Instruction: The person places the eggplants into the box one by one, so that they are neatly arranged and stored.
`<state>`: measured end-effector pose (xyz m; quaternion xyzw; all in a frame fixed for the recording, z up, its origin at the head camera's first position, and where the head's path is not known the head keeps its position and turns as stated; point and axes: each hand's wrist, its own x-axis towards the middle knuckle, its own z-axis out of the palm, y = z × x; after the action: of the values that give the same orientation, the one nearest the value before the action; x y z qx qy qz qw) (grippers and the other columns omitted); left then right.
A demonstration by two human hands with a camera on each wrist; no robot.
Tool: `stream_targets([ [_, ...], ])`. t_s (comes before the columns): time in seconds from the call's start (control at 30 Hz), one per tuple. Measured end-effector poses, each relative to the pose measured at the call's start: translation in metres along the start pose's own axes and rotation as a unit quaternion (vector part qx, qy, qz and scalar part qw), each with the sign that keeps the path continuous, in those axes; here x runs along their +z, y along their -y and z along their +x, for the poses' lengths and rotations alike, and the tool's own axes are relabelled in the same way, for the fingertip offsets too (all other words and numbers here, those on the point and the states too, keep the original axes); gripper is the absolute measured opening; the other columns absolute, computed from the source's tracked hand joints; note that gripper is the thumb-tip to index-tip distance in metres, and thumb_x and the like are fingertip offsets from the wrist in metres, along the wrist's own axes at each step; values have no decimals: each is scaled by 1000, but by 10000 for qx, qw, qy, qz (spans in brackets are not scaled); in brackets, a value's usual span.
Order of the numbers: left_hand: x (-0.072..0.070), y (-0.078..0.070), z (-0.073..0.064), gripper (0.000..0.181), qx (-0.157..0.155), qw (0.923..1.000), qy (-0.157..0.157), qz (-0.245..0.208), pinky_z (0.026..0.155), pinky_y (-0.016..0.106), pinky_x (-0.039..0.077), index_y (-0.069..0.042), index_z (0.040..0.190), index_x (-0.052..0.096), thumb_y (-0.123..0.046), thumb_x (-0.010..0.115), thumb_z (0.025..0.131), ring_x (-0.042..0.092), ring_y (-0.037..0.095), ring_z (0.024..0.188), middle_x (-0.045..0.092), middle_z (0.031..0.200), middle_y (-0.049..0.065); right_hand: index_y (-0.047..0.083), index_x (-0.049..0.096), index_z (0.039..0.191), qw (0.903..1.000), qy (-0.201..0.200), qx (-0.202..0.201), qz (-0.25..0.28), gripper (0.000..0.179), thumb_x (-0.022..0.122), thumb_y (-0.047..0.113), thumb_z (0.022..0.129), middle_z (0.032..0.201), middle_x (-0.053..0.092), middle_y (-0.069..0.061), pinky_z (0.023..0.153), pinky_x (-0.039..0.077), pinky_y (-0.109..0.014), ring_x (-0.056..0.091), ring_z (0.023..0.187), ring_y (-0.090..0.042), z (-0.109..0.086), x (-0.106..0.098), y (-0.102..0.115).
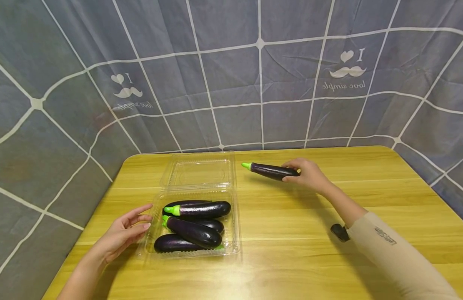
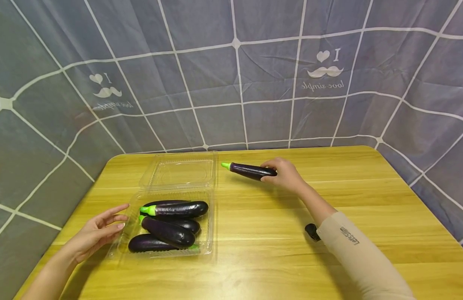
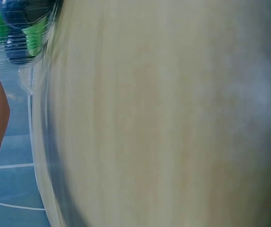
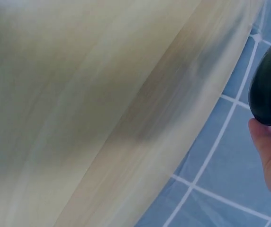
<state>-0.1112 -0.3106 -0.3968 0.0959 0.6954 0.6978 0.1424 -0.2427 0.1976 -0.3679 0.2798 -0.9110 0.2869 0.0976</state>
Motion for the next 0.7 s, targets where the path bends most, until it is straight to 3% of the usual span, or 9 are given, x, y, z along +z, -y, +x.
stream_targets([
  [0.3, 0, 0, 1, 47, -49, 10000, -38, 36, 69, 20, 48, -33, 125, 54, 1, 50, 94, 55, 5, 85, 56, 108, -1, 1, 68, 106, 9998, 158, -11, 110, 36, 79, 16, 75, 98, 66, -12, 69, 49, -34, 59, 87, -24, -6, -3, 18],
  [0.7, -1, 0, 0, 47, -69, 10000, -25, -5, 69, 20, 48, -34, 125, 54, 1, 50, 94, 55, 5, 85, 56, 107, -2, 5, 67, 110, 9981, 403, -432, 145, 38, 77, 21, 77, 98, 64, -5, 64, 47, -32, 51, 73, -13, -15, -5, 46],
])
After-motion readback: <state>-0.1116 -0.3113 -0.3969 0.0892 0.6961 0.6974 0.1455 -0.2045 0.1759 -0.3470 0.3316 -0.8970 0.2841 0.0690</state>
